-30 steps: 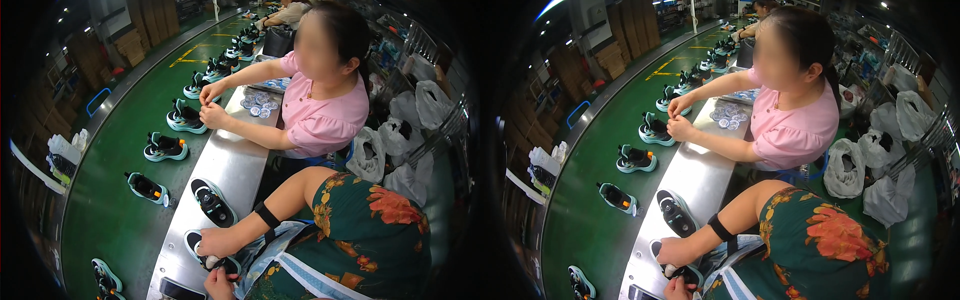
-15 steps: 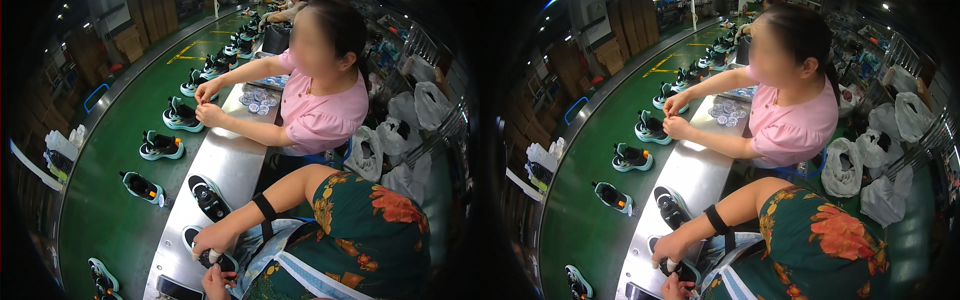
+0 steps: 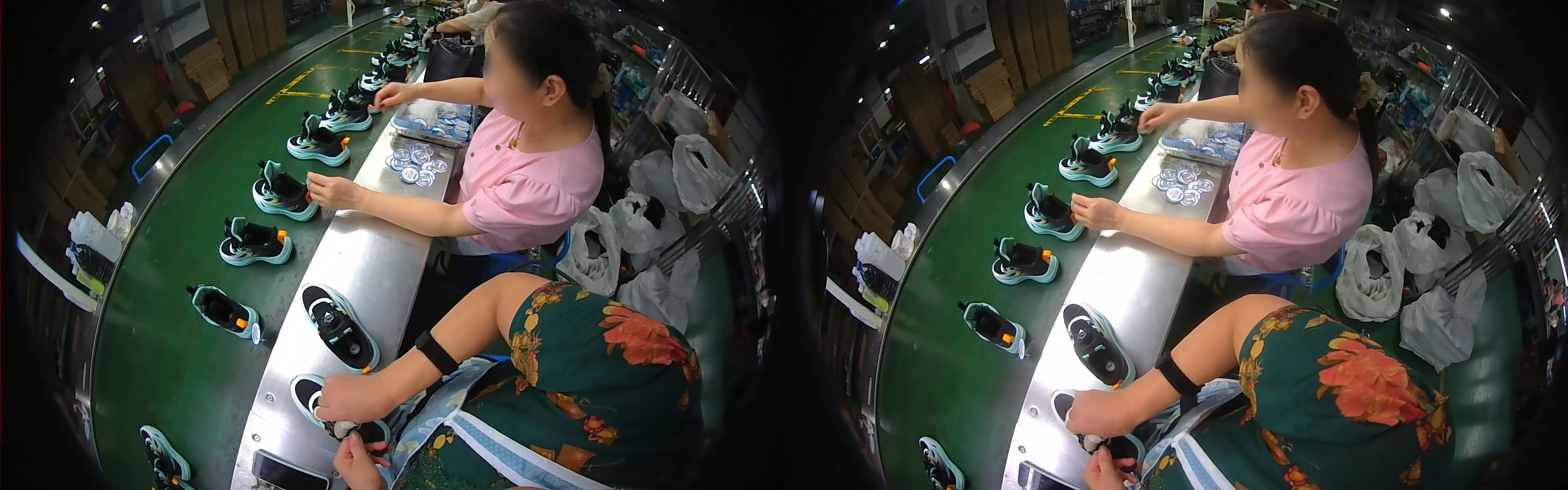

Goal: Inserting foam padding and inner lining into sneakers on a conveyor belt.

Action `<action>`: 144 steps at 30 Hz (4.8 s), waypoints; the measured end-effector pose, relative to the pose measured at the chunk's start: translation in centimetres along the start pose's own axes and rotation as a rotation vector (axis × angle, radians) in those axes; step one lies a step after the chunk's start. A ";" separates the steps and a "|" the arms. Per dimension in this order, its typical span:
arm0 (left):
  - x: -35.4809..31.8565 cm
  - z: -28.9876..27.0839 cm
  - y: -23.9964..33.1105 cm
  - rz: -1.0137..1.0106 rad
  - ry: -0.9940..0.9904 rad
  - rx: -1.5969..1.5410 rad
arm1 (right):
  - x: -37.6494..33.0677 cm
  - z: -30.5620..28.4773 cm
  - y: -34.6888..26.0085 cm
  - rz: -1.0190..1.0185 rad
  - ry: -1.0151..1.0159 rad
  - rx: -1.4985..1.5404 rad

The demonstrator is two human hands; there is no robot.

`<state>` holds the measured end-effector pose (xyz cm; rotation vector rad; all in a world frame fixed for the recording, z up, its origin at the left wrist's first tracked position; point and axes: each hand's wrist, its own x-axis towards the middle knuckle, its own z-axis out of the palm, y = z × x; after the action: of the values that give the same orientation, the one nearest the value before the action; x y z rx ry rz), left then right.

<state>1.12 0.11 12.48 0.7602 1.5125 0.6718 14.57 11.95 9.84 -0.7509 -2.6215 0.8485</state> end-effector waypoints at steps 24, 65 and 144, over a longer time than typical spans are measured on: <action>1.5 -3.2 -2.8 -0.050 0.011 -0.297 | 1.8 -1.9 2.2 0.143 -0.159 0.413; 0.9 -2.5 -3.6 0.039 -0.036 -0.305 | 2.4 -4.6 1.0 0.097 -0.266 0.217; -0.8 -0.7 -2.1 0.817 0.358 0.889 | -0.1 -5.1 3.2 0.066 -0.149 0.502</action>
<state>0.28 -1.82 11.34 2.0926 1.8169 0.7301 18.03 16.47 11.90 -0.6519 -2.3483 1.5524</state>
